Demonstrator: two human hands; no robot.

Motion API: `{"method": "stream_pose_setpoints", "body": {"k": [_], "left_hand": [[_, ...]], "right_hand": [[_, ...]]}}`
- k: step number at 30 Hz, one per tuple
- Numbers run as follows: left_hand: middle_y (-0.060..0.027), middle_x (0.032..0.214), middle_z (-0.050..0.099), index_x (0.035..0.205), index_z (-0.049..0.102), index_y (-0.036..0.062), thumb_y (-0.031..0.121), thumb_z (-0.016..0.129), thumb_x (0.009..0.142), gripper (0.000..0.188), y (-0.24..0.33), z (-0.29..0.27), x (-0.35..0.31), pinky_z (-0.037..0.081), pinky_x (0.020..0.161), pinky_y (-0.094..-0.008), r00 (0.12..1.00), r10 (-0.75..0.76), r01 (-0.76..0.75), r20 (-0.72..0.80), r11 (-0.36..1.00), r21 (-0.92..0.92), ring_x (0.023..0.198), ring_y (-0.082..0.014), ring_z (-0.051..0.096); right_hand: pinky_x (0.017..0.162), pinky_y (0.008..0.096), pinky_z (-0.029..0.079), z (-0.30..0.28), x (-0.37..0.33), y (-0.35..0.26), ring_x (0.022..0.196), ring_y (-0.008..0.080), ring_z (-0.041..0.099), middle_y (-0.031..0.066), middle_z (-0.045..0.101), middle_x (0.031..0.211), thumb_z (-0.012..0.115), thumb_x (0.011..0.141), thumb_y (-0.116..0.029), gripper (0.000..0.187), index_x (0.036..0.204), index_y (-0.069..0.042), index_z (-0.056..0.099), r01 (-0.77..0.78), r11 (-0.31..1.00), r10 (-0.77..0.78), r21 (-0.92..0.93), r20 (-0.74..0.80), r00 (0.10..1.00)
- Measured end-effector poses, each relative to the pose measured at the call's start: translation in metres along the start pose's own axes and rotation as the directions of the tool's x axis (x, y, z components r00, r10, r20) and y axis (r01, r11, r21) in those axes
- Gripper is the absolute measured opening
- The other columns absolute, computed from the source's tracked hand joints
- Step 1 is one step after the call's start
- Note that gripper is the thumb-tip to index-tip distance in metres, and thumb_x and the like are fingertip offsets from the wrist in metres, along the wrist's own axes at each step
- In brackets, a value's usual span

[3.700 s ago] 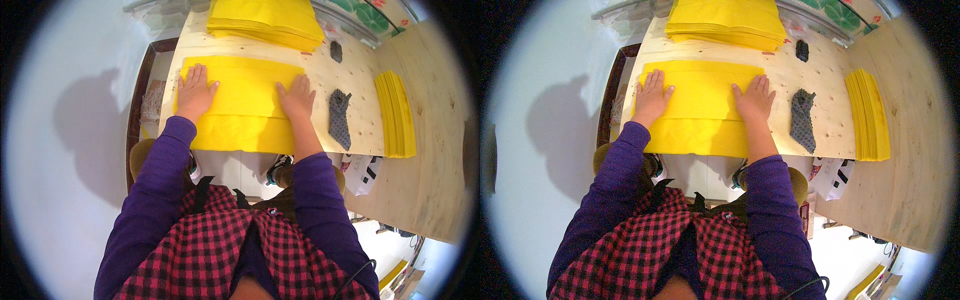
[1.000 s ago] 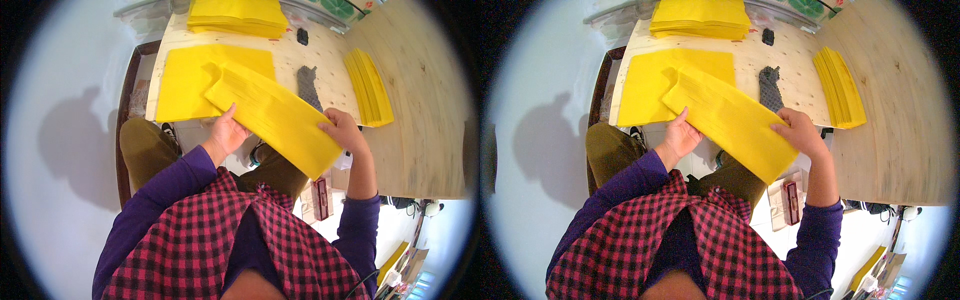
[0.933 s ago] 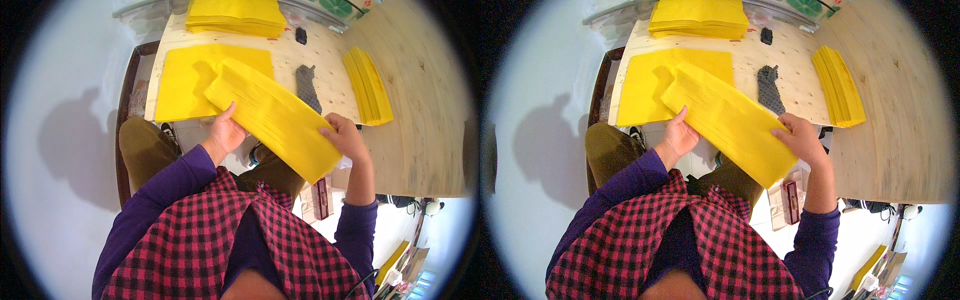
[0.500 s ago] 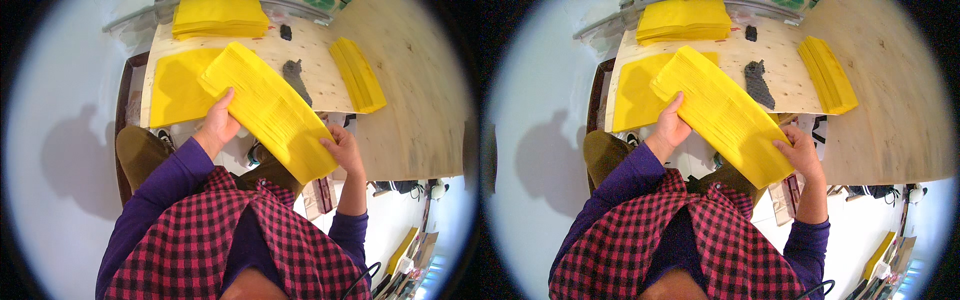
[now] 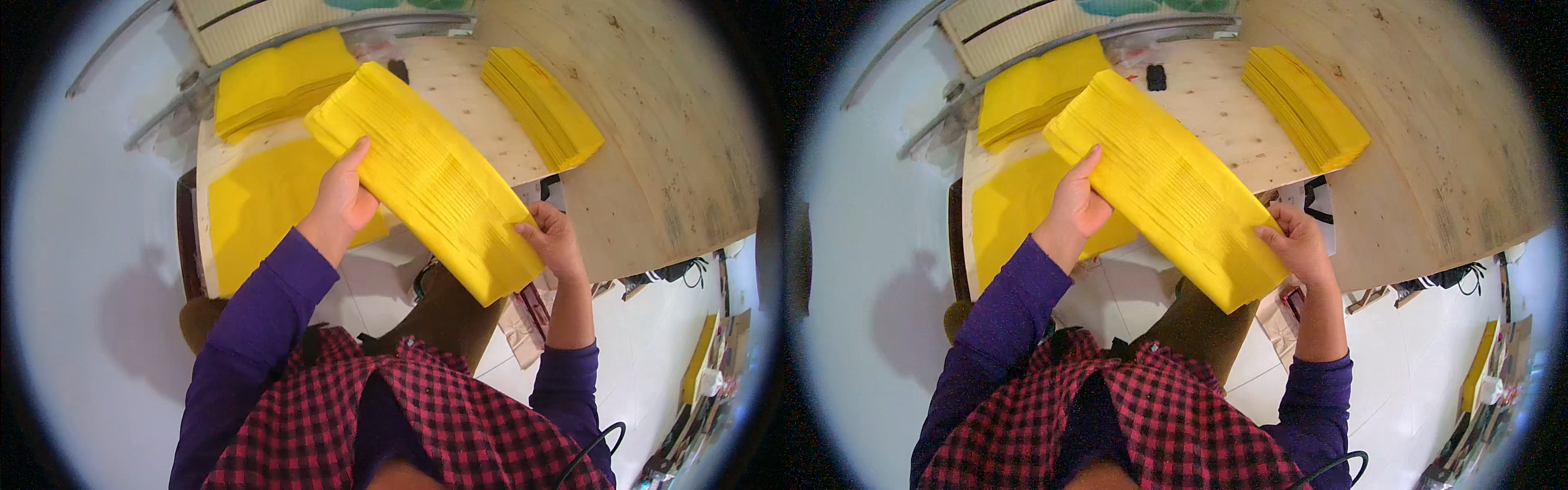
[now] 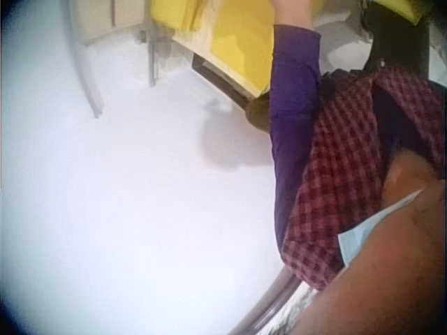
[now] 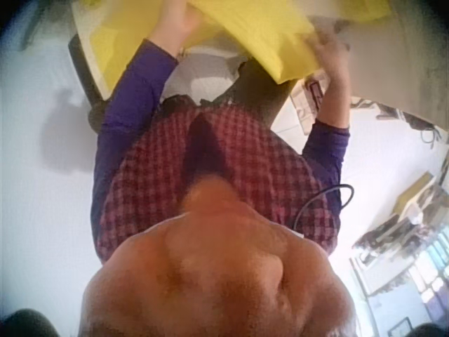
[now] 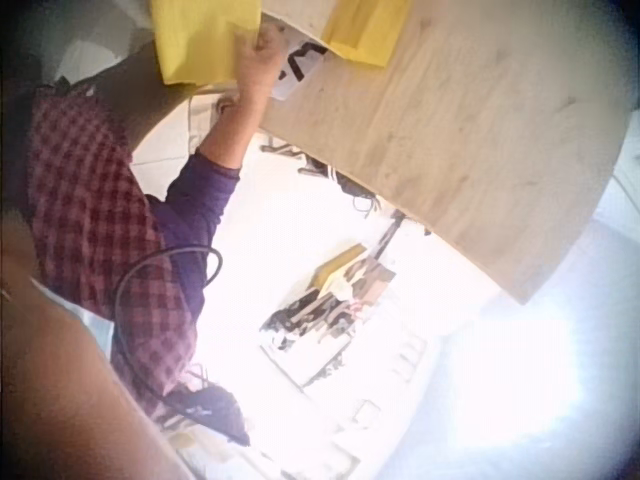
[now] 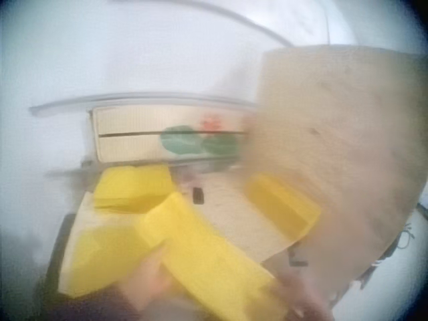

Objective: The person repeatedly folds large yellow sheets on a wooden table, pressing the creases and stacking the folded pieces. The person handles the sheets one at a time, aligning edges and smoothing folds before moving to the next sheet.

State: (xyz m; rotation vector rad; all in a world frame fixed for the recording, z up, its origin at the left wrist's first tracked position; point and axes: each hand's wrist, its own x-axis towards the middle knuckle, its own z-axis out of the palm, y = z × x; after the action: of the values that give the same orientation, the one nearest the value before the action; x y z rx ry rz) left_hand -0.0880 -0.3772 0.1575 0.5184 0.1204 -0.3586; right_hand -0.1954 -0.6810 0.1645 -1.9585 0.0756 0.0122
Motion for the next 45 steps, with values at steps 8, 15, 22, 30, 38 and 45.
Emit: {"method": "stream_pose_setpoints", "body": {"k": [8,15,22,30,38,45], "left_hand": [[-0.0123,0.128,0.054,0.126,0.049,0.0035,0.013,0.049,0.098,0.030,-0.038,0.049,0.169,0.045,0.100,-0.0432,0.998,-0.056,0.049,0.039,0.984,0.169,0.116,-0.0298,0.054],[-0.0118,0.126,0.057,0.125,0.051,0.0050,0.014,0.052,0.096,0.030,-0.085,0.053,0.311,0.044,0.101,-0.0471,0.992,-0.083,0.108,-0.096,0.946,0.305,0.116,-0.0299,0.055],[-0.0125,0.124,0.058,0.123,0.052,0.0043,0.013,0.055,0.095,0.029,-0.112,0.024,0.396,0.047,0.098,-0.0456,0.966,-0.194,0.249,-0.171,0.877,0.412,0.112,-0.0296,0.058],[-0.0129,0.118,0.061,0.117,0.054,0.0013,0.010,0.058,0.093,0.026,-0.115,0.019,0.429,0.051,0.093,-0.0415,0.983,-0.116,0.175,-0.140,0.813,0.556,0.106,-0.0284,0.061],[-0.0126,0.104,0.064,0.104,0.058,-0.0015,0.002,0.061,0.088,0.016,-0.096,0.004,0.407,0.055,0.077,-0.0348,0.995,0.043,0.042,-0.089,0.626,0.779,0.091,-0.0243,0.064],[-0.0118,0.114,0.060,0.110,0.056,-0.0008,0.008,0.072,0.082,0.034,-0.090,0.020,0.404,0.049,0.084,-0.0319,0.974,0.084,0.155,-0.211,0.430,0.889,0.104,-0.0221,0.058]], "right_hand": [[0.065,0.0251,0.048,-0.064,0.089,0.034,0.074,0.0100,0.061,0.0045,0.067,0.084,0.065,0.087,-0.007,0.016,0.099,0.002,0.059,-0.012,0.998,0.026,0.067,-0.210,0.977],[0.075,0.0372,0.050,-0.079,0.175,0.087,0.086,0.0312,0.066,0.0185,0.068,0.094,0.068,0.080,-0.020,0.036,0.112,-0.007,0.060,-0.099,0.944,-0.057,-0.315,-0.450,0.891],[0.078,0.0385,0.050,-0.066,0.224,0.130,0.088,0.0296,0.064,0.0149,0.067,0.094,0.067,0.082,-0.019,0.035,0.115,-0.011,0.060,-0.221,0.874,-0.066,-0.432,-0.557,0.828],[0.081,0.0421,0.050,-0.065,0.233,0.152,0.096,0.0331,0.064,0.0150,0.068,0.103,0.066,0.082,-0.017,0.034,0.115,-0.013,0.059,-0.225,0.870,-0.095,-0.438,-0.597,0.796],[0.085,0.0346,0.049,-0.065,0.224,0.163,0.097,0.0278,0.065,0.0148,0.068,0.104,0.061,0.084,-0.008,0.025,0.109,-0.003,0.063,-0.220,0.893,-0.083,-0.393,-0.624,0.777],[0.085,0.0431,0.048,-0.061,0.211,0.159,0.100,0.0347,0.060,0.0138,0.065,0.109,0.061,0.084,-0.014,0.025,0.109,-0.010,0.063,-0.246,0.835,-0.142,-0.492,-0.625,0.768]]}}
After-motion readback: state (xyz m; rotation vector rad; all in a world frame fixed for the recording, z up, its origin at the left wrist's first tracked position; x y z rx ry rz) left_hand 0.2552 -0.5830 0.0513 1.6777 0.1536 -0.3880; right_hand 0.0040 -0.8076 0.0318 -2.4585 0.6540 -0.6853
